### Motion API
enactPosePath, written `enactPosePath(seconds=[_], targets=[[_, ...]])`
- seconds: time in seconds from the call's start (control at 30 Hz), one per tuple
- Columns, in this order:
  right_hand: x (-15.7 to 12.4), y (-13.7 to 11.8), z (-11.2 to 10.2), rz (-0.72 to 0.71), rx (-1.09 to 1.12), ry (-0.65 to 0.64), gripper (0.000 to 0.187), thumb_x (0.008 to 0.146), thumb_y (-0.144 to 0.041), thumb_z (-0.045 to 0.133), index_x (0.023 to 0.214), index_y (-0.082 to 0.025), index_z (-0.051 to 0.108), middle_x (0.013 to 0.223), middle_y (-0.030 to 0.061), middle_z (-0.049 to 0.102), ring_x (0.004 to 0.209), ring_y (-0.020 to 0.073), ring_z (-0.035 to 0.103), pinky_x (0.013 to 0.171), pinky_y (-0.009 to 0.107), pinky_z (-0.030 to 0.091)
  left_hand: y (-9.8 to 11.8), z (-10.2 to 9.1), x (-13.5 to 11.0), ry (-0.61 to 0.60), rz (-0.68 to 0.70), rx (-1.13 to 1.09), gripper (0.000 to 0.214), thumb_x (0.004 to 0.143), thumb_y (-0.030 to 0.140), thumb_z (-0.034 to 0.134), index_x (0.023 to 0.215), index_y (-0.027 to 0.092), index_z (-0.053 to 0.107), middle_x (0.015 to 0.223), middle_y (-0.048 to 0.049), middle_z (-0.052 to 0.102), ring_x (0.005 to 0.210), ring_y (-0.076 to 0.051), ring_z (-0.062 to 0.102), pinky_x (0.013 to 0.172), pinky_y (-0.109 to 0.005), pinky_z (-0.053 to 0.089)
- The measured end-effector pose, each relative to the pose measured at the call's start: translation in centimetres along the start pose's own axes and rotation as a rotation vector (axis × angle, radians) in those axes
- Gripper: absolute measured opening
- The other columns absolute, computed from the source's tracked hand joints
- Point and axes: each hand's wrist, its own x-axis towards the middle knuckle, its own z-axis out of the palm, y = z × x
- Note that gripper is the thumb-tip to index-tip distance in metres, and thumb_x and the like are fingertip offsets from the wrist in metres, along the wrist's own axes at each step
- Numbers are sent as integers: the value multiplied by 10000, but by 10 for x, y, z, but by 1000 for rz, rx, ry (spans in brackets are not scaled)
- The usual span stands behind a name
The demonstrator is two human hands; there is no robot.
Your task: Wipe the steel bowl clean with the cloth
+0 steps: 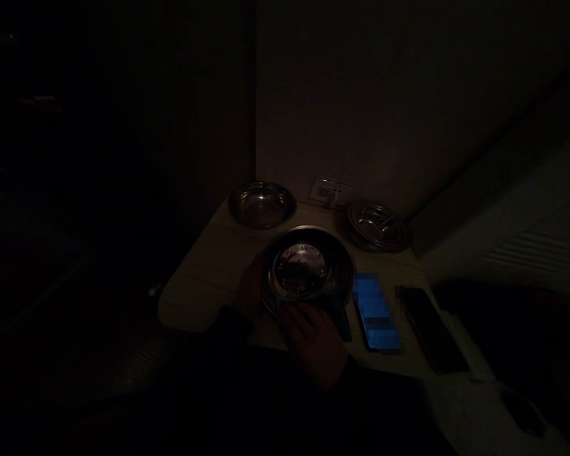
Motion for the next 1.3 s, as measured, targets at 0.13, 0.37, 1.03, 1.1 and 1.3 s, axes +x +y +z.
enactPosePath(seconds=[0.13, 0.37, 1.03, 1.1, 1.3], targets=[[-5, 21, -21, -27, -29, -142, 265, 883, -160, 535, 1133, -175, 621, 1106, 72, 685, 1013, 230, 568, 831, 387, 406, 9, 1, -6, 20, -32, -10, 598, 874, 594, 323, 1102, 144, 644, 1121, -84, 680, 1073, -246, 604, 965, -376, 440], [13, 14, -26, 8, 26, -281, 290, 908, -205, 492, 1178, -183, 594, 1165, 74, 659, 1065, 240, 543, 834, 410, 428, 5, 3, -8, -3, -26, -9, 625, 880, 616, 293, 1052, 152, 674, 1073, -75, 701, 1022, -229, 633, 943, -349, 464], [-4, 22, -30, -22, -54, -272, 287, 889, -147, 502, 1151, -186, 613, 1129, 67, 677, 1041, 235, 565, 830, 407, 415, 16, 3, -13, -5, -12, 44, 637, 863, 620, 317, 1087, 131, 659, 1100, -98, 687, 1031, -239, 623, 935, -351, 459], [3, 9, -15, 9, -40, -222, 303, 907, -151, 474, 1185, -172, 590, 1164, 75, 661, 1050, 242, 558, 822, 416, 424, 12, 2, -12, 18, -50, 33, 643, 857, 633, 315, 1025, 129, 677, 1032, -101, 705, 977, -243, 637, 901, -358, 472], [18, -24, 15, 128, -1, -105, 377, 918, -180, 450, 1284, -121, 515, 1266, 131, 591, 1107, 260, 521, 828, 421, 445, 1, -2, -8, 75, -55, 31, 577, 865, 594, 340, 890, 140, 696, 906, -97, 717, 882, -245, 653, 823, -356, 498]])
